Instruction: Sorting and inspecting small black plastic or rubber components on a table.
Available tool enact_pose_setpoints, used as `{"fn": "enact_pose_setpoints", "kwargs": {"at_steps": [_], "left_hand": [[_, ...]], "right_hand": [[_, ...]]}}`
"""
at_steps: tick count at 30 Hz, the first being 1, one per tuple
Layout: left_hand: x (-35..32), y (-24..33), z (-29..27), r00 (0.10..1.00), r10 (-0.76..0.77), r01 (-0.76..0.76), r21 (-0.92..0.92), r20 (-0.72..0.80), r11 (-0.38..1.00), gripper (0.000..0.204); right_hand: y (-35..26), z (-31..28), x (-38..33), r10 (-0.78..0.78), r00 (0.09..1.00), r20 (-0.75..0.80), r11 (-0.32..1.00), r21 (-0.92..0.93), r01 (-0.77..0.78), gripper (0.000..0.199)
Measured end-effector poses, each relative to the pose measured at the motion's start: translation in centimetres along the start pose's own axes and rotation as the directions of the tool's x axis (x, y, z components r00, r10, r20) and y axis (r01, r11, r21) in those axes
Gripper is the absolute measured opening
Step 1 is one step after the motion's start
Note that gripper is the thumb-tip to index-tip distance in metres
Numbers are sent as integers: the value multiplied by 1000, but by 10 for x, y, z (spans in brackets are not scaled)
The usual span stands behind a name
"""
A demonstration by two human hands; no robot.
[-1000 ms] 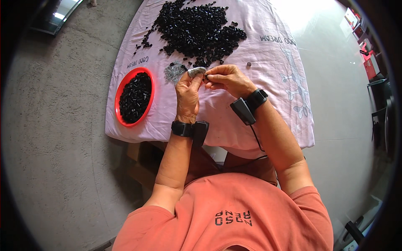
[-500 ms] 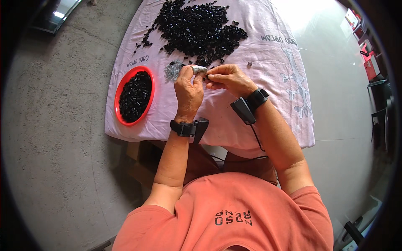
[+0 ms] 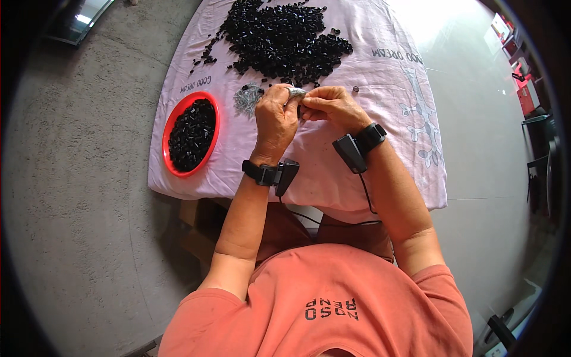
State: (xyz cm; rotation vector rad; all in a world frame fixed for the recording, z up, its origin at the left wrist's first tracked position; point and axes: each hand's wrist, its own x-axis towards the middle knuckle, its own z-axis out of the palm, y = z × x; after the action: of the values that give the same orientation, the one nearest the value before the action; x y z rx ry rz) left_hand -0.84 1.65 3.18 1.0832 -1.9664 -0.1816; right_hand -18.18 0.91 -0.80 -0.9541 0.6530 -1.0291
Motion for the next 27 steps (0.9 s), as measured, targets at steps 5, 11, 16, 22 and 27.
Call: {"fn": "enact_pose_setpoints", "kwargs": {"at_steps": [5,11,16,22,27], "left_hand": [[4,-5,-4,995,-101,99,-109,-18,989,11],[-19,-13,-10,972,-207,208,6,107,978,11],[-33,-12,2,963,-236,226,87,133,970,9],[-30,0,8,961,-237,209,189,141,960,16],[-33,-4,10,961,-210,170,212,181,962,15]], "right_hand": [[-10,-3,-3,-5,997,-72,999,-44,2,20],[-13,-10,0,-62,980,-187,998,15,66,19],[-10,-11,2,-88,972,-219,993,56,103,19],[-5,-17,4,-113,968,-226,988,75,132,22],[-9,-13,2,-87,974,-211,992,69,104,18]]}}
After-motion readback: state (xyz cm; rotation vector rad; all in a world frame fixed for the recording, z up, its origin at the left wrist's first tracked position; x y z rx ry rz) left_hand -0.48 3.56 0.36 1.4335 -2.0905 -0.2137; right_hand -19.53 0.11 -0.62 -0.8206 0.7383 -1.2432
